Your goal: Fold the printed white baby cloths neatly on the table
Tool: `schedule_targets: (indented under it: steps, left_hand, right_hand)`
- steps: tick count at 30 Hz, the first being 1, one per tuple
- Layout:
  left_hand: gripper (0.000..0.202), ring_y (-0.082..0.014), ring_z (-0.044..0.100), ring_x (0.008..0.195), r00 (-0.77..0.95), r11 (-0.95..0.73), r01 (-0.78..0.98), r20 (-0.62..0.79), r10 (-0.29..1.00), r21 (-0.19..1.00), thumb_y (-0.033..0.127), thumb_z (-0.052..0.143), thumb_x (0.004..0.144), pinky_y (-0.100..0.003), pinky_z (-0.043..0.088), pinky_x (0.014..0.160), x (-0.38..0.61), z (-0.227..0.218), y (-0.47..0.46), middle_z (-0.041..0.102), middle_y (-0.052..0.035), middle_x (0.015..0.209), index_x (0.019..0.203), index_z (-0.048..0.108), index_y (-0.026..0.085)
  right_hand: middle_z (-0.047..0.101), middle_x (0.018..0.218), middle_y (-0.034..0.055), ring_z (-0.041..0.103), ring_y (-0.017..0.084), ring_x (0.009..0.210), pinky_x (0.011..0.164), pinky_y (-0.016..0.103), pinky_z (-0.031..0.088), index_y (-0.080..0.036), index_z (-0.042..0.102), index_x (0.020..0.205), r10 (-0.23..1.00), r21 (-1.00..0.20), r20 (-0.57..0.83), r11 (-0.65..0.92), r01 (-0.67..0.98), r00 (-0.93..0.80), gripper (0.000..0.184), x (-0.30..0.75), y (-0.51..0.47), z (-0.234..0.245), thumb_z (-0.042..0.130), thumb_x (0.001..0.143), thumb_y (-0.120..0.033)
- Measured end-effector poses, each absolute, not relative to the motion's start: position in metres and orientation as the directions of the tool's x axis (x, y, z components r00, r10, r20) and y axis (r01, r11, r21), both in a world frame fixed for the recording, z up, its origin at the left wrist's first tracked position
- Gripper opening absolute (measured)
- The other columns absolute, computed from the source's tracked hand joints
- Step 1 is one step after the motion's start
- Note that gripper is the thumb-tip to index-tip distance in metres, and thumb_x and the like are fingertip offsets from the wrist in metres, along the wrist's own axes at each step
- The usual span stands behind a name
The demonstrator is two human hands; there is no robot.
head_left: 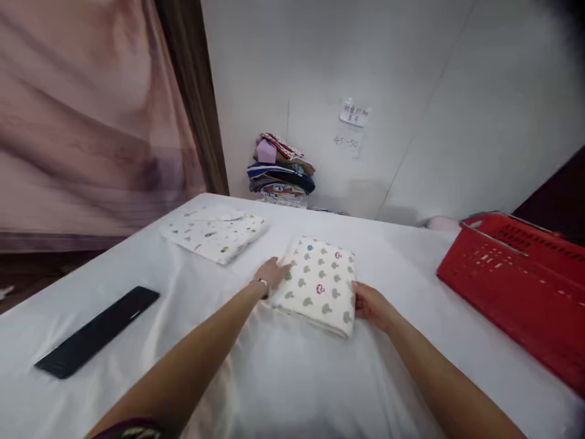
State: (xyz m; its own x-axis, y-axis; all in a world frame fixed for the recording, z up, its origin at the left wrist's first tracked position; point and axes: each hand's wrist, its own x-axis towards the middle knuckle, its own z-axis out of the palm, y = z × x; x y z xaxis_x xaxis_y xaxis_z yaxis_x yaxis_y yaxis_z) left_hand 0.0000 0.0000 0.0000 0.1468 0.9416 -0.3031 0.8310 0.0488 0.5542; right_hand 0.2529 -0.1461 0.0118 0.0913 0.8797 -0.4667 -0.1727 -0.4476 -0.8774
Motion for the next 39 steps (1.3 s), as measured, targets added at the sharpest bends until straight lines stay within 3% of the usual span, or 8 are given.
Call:
schedule_targets:
  steps: [5, 10, 16, 20, 24, 30, 34, 39]
  left_hand:
    - [0.055, -0.0286, 0.058, 0.096, 0.136, 0.133, 0.766, -0.361, 0.923, 0.629, 0.057, 0.054, 0.067, -0.029, 0.046, 0.066, 0.000, -0.006, 0.010, 0.059, -0.0148, 0.113, 0.102, 0.055, 0.014]
    - [0.055, -0.0213, 0.064, 0.079, 0.158, 0.205, 0.686, -0.418, 0.895, 0.698, 0.053, 0.060, 0.066, -0.023, 0.047, 0.052, 0.013, -0.016, -0.019, 0.065, -0.0118, 0.100, 0.103, 0.052, 0.014]
    - [0.058, -0.0173, 0.063, 0.063, 0.372, 0.298, 0.489, -0.505, 0.778, 0.820, 0.046, 0.064, 0.064, -0.024, 0.051, 0.046, 0.039, -0.015, -0.086, 0.063, -0.0129, 0.099, 0.108, 0.043, 0.014]
    - [0.053, -0.0147, 0.061, 0.052, 0.379, 0.220, 0.574, -0.494, 0.783, 0.789, 0.049, 0.063, 0.065, -0.023, 0.049, 0.041, 0.036, -0.003, -0.093, 0.065, -0.0096, 0.086, 0.101, 0.045, 0.015]
    - [0.051, -0.0157, 0.061, 0.049, 0.375, 0.182, 0.641, -0.512, 0.773, 0.745, 0.052, 0.060, 0.066, -0.023, 0.048, 0.040, 0.031, -0.002, -0.086, 0.065, -0.0062, 0.072, 0.097, 0.047, 0.015]
    - [0.044, -0.0160, 0.061, 0.049, 0.371, 0.172, 0.653, -0.509, 0.777, 0.738, 0.051, 0.060, 0.066, -0.023, 0.048, 0.041, 0.033, -0.002, -0.086, 0.064, -0.0044, 0.067, 0.091, 0.049, 0.016]
    - [0.041, -0.0144, 0.060, 0.046, 0.384, 0.163, 0.637, -0.494, 0.780, 0.753, 0.048, 0.059, 0.068, -0.022, 0.048, 0.040, 0.032, -0.001, -0.089, 0.064, -0.0033, 0.065, 0.090, 0.051, 0.015]
    - [0.033, -0.0110, 0.059, 0.046, 0.347, 0.176, 0.612, -0.462, 0.816, 0.771, 0.045, 0.056, 0.074, -0.019, 0.046, 0.042, 0.025, -0.004, -0.072, 0.065, -0.0022, 0.068, 0.090, 0.056, 0.016]
  right_hand:
    - [0.063, 0.105, 0.0093, 0.063, 0.020, 0.081, 0.060, 0.031, 0.052, -0.022, 0.050, 0.111, 0.907, -0.905, -0.413, -0.398, -0.151, 0.087, 0.046, 0.261, -0.137, -0.017, 0.063, 0.072, -0.042]
    - [0.064, 0.106, 0.0092, 0.063, 0.022, 0.085, 0.069, 0.034, 0.052, -0.023, 0.044, 0.125, 0.920, -0.946, -0.325, -0.315, -0.080, 0.221, 0.060, 0.307, -0.125, -0.027, 0.064, 0.070, -0.037]
    - [0.064, 0.106, 0.0121, 0.064, 0.025, 0.086, 0.072, 0.037, 0.053, -0.020, 0.038, 0.131, 0.858, -0.876, -0.478, -0.480, -0.035, 0.188, 0.074, 0.356, -0.134, -0.002, 0.070, 0.065, -0.033]
    - [0.061, 0.111, 0.0114, 0.062, 0.024, 0.092, 0.078, 0.035, 0.050, -0.018, 0.043, 0.128, 0.852, -0.841, -0.443, -0.503, 0.198, 0.280, 0.067, 0.351, -0.142, 0.004, 0.064, 0.068, -0.040]
    - [0.054, 0.121, 0.0109, 0.053, 0.026, 0.108, 0.095, 0.040, 0.039, -0.016, 0.047, 0.126, 0.897, -0.694, -0.179, -0.406, 0.595, 0.404, 0.059, 0.328, -0.142, 0.015, 0.055, 0.073, -0.041]
    - [0.036, 0.138, 0.0030, 0.028, 0.026, 0.128, 0.103, 0.043, 0.028, -0.023, 0.046, 0.127, 0.994, -0.476, 0.103, 0.027, 0.879, 0.024, 0.053, 0.263, -0.136, 0.038, 0.040, 0.080, -0.047]
    - [0.027, 0.143, 0.0036, 0.014, 0.024, 0.133, 0.107, 0.046, 0.017, -0.023, 0.036, 0.134, 0.970, -0.291, 0.010, 0.234, 0.928, -0.241, 0.058, 0.234, -0.128, 0.016, 0.030, 0.084, -0.051]
    - [0.014, 0.146, 0.0034, 0.007, 0.021, 0.134, 0.107, 0.046, 0.009, -0.022, 0.022, 0.139, 0.949, -0.192, -0.082, 0.286, 0.939, -0.306, 0.061, 0.232, -0.123, -0.012, 0.020, 0.087, -0.053]
